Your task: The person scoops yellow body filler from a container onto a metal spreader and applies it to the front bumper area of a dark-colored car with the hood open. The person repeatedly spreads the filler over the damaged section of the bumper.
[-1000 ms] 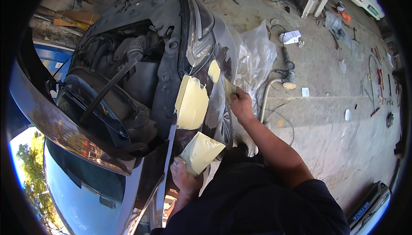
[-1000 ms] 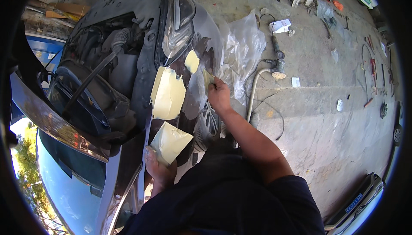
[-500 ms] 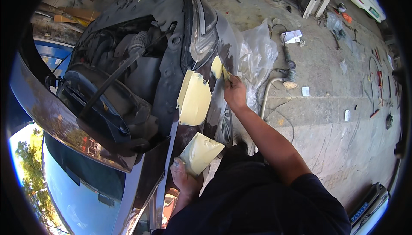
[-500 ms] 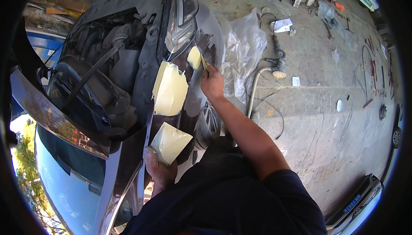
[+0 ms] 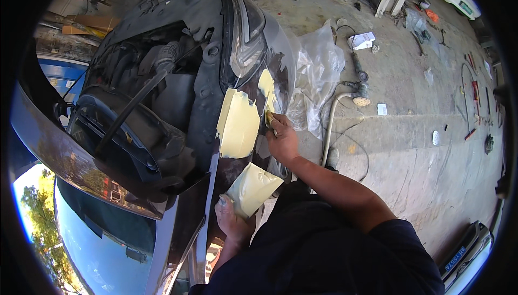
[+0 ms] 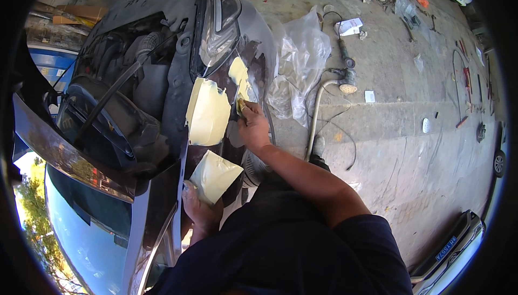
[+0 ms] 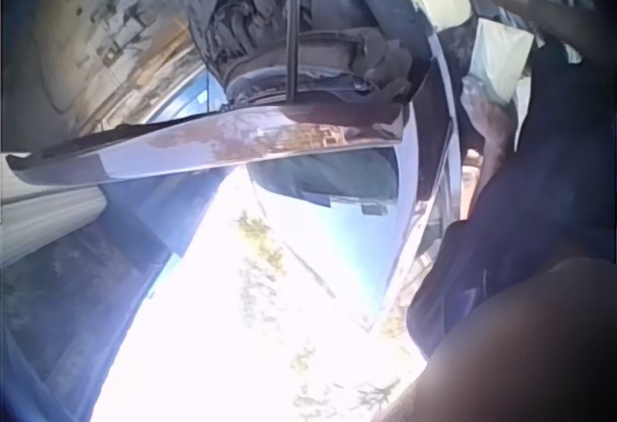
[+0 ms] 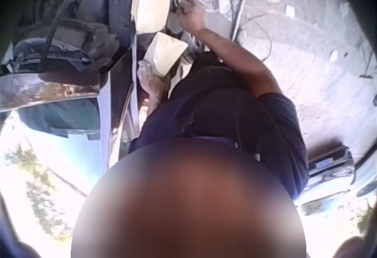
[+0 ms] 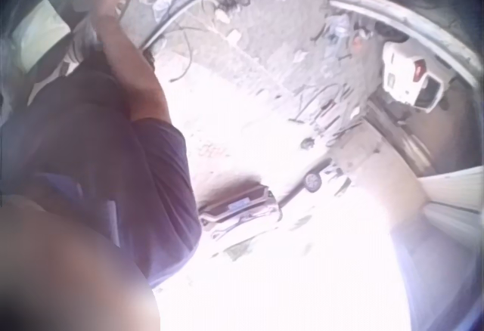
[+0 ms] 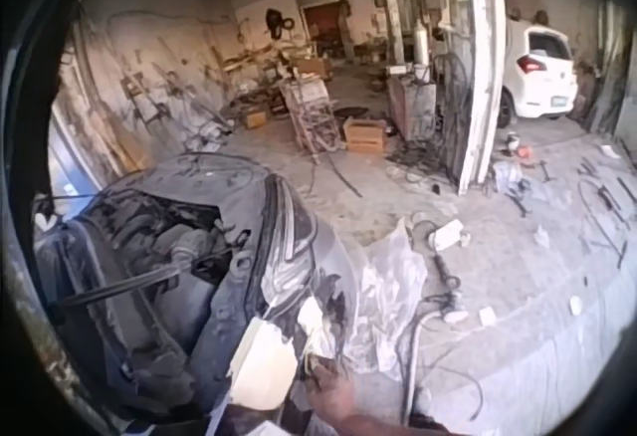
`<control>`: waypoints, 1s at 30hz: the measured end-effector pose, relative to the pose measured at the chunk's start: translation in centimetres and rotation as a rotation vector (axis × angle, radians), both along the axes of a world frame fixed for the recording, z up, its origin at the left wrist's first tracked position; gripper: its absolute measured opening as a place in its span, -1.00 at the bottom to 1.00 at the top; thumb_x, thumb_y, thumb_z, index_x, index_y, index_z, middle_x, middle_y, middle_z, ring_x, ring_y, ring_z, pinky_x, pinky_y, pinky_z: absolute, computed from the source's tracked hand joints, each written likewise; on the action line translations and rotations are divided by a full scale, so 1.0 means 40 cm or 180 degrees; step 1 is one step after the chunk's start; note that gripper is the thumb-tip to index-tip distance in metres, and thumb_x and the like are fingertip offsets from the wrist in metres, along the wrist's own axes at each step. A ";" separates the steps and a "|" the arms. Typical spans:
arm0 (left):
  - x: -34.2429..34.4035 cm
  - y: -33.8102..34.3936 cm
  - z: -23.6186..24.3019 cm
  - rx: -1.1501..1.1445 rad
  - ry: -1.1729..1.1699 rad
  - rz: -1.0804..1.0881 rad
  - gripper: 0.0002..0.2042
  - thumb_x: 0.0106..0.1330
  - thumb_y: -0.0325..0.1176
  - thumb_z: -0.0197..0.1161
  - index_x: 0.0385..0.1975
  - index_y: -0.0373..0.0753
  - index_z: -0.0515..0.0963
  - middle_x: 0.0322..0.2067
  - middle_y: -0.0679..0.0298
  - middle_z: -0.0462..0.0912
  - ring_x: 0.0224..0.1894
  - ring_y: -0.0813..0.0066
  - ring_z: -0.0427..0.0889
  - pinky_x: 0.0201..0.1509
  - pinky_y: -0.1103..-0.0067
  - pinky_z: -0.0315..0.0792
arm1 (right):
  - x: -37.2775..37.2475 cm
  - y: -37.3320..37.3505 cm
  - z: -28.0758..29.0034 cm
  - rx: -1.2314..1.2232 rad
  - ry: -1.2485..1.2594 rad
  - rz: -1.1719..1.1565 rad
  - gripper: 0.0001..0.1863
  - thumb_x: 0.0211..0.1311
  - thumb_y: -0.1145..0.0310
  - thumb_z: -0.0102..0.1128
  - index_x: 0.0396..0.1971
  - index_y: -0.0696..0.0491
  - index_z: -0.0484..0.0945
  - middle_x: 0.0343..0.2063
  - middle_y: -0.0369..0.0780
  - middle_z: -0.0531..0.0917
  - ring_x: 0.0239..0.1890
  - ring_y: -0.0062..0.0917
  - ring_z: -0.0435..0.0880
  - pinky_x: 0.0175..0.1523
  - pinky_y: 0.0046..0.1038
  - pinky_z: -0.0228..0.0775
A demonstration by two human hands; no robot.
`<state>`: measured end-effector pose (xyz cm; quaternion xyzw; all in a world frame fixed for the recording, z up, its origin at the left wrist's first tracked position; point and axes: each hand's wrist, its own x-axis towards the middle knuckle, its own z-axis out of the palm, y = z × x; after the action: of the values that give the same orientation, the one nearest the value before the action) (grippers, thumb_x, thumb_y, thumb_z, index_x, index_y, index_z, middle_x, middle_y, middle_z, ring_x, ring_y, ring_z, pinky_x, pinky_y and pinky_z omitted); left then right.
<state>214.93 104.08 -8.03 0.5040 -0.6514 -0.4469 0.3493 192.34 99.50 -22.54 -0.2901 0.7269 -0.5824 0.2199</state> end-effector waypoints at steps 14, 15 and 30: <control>-0.034 0.041 0.030 0.0250 0.0267 0.0189 -0.61 0.80 -0.05 0.08 0.02 -0.35 0.52 -0.06 0.10 0.69 -0.07 0.35 0.74 0.01 0.43 0.66 | -0.156 -0.014 -0.025 -0.0096 -0.0623 -0.0307 -0.84 0.45 0.49 0.19 -0.17 0.26 0.68 -0.21 0.10 0.72 -0.18 0.09 0.72 -0.02 -0.17 0.56; -0.031 0.045 0.030 0.0244 0.0216 0.0216 -0.59 0.80 -0.02 0.05 0.02 -0.34 0.52 -0.05 0.09 0.69 -0.07 0.34 0.76 0.01 0.43 0.68 | -0.162 -0.029 -0.004 -0.0048 -0.0455 -0.0295 -0.85 0.45 0.49 0.19 -0.18 0.26 0.68 -0.21 0.11 0.72 -0.18 0.09 0.72 -0.01 -0.17 0.56; -0.011 0.047 -0.012 0.1158 0.1629 0.0857 -0.62 0.78 -0.02 0.10 -0.02 -0.30 0.48 -0.09 0.11 0.70 -0.08 0.34 0.79 -0.01 0.44 0.71 | -0.122 0.034 -0.006 -0.0356 -0.2203 -0.0424 -0.79 0.53 0.46 0.17 -0.11 0.26 0.73 -0.52 -0.11 0.64 -0.42 -0.51 0.58 -0.18 -0.32 0.49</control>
<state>214.49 105.98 -8.51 0.5111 -0.3798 -0.6176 0.4616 187.47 100.85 -22.79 -0.0391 0.5937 -0.6981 0.3984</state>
